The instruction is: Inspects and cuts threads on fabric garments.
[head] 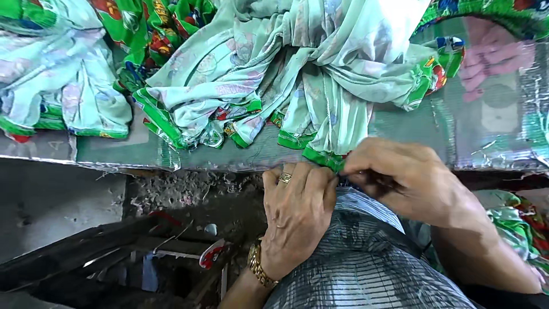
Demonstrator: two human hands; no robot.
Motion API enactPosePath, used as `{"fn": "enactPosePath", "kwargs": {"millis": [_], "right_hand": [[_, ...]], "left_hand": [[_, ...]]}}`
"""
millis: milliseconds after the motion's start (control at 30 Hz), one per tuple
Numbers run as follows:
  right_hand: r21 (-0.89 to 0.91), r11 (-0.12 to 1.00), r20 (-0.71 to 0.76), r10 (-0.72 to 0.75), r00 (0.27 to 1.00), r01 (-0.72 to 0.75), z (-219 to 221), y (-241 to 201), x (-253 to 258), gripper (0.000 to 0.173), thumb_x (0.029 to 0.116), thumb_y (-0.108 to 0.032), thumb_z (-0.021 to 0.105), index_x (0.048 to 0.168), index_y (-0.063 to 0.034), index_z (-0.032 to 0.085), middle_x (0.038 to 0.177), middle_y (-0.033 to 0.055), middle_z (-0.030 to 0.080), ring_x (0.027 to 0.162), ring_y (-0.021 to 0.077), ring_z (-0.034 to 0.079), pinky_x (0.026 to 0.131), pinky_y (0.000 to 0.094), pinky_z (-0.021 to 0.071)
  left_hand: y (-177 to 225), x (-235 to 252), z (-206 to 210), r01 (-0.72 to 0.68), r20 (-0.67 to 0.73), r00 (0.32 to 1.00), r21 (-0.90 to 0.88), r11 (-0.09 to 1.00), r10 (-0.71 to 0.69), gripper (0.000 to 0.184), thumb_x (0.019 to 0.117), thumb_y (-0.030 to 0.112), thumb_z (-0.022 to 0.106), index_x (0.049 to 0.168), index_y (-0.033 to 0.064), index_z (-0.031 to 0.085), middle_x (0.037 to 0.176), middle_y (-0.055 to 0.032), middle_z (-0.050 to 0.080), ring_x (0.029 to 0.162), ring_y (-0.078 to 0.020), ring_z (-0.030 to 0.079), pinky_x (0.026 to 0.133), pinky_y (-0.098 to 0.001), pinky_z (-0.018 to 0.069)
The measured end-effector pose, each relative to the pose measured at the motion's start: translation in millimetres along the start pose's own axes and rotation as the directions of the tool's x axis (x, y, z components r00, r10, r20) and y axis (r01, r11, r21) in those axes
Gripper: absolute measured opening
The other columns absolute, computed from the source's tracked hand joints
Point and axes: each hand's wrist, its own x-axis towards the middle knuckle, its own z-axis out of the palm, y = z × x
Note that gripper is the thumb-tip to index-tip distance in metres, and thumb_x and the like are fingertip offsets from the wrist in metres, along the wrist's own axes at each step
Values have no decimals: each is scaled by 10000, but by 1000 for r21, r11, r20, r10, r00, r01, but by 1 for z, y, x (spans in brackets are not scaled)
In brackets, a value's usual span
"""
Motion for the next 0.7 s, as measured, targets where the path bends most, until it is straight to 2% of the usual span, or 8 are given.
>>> {"fn": "enactPosePath", "kwargs": {"millis": [200, 267, 300, 400, 433, 500, 567, 700], "right_hand": [[-116, 993, 71, 16, 997, -7, 5, 5, 0, 155, 901, -105, 683, 1052, -86, 714, 1004, 28, 648, 821, 66, 636, 629, 201, 526], [-91, 996, 41, 16, 999, -12, 6, 5, -1, 126, 906, -75, 663, 1015, -79, 727, 986, 32, 648, 834, 67, 634, 652, 195, 527], [-57, 998, 22, 20, 1000, -19, 6, 5, -1, 119, 907, -57, 651, 990, -72, 735, 975, 30, 648, 843, 60, 631, 672, 183, 530], [76, 994, -22, 82, 996, -80, 3, 6, -1, 89, 920, -56, 635, 924, -53, 723, 904, -1, 667, 818, 9, 624, 702, 139, 533], [112, 987, -34, 116, 993, -111, 3, 6, -1, 88, 917, -62, 630, 923, -48, 717, 870, -16, 664, 778, -10, 611, 675, 125, 520], [168, 968, -62, 200, 978, -187, 2, 5, -1, 80, 927, -92, 636, 944, -62, 708, 784, -56, 644, 658, -46, 573, 569, 99, 488], [226, 943, -81, 266, 961, -242, 0, 3, -1, 57, 962, -109, 642, 959, -76, 688, 735, -68, 621, 576, -37, 550, 490, 110, 471], [240, 934, -127, 299, 946, -264, -1, 2, 0, 68, 983, -117, 620, 969, -78, 674, 782, -61, 613, 590, -23, 539, 495, 116, 462]], "left_hand": [[2, -3, 0, -16, -67, 998, -172, 985, 5, 112, 972, 202, 623, 920, 128, 689, 861, -3, 687, 886, -118, 616, 861, -350, 411], [3, -2, 2, -54, -110, 993, -231, 972, 30, 88, 968, 182, 626, 920, 132, 681, 874, 3, 678, 912, -105, 607, 888, -336, 403], [3, -1, 4, -78, -138, 990, -263, 962, 43, 81, 974, 183, 620, 929, 136, 668, 909, 4, 672, 958, -104, 602, 913, -332, 402], [-2, 7, 11, -111, -141, 988, -359, 927, 64, 131, 1031, 234, 549, 1039, 128, 626, 1180, -24, 647, 1168, -124, 577, 1013, -346, 426], [-4, 11, 13, -102, -119, 991, -382, 919, 61, 165, 1040, 253, 558, 1095, 111, 622, 1211, -41, 662, 1173, -134, 588, 1020, -374, 417], [-6, 17, 17, -71, -88, 995, -370, 926, 41, 232, 1032, 296, 616, 1167, 109, 605, 1148, -25, 695, 1096, -111, 619, 1017, -394, 400], [-5, 19, 20, -62, -108, 994, -347, 936, 26, 213, 1014, 272, 651, 1145, 107, 613, 1054, -17, 697, 1001, -103, 623, 985, -391, 402], [-5, 19, 22, -43, -109, 994, -331, 943, 7, 147, 978, 158, 676, 1107, 97, 643, 960, -15, 688, 923, -96, 617, 976, -396, 387]]}}
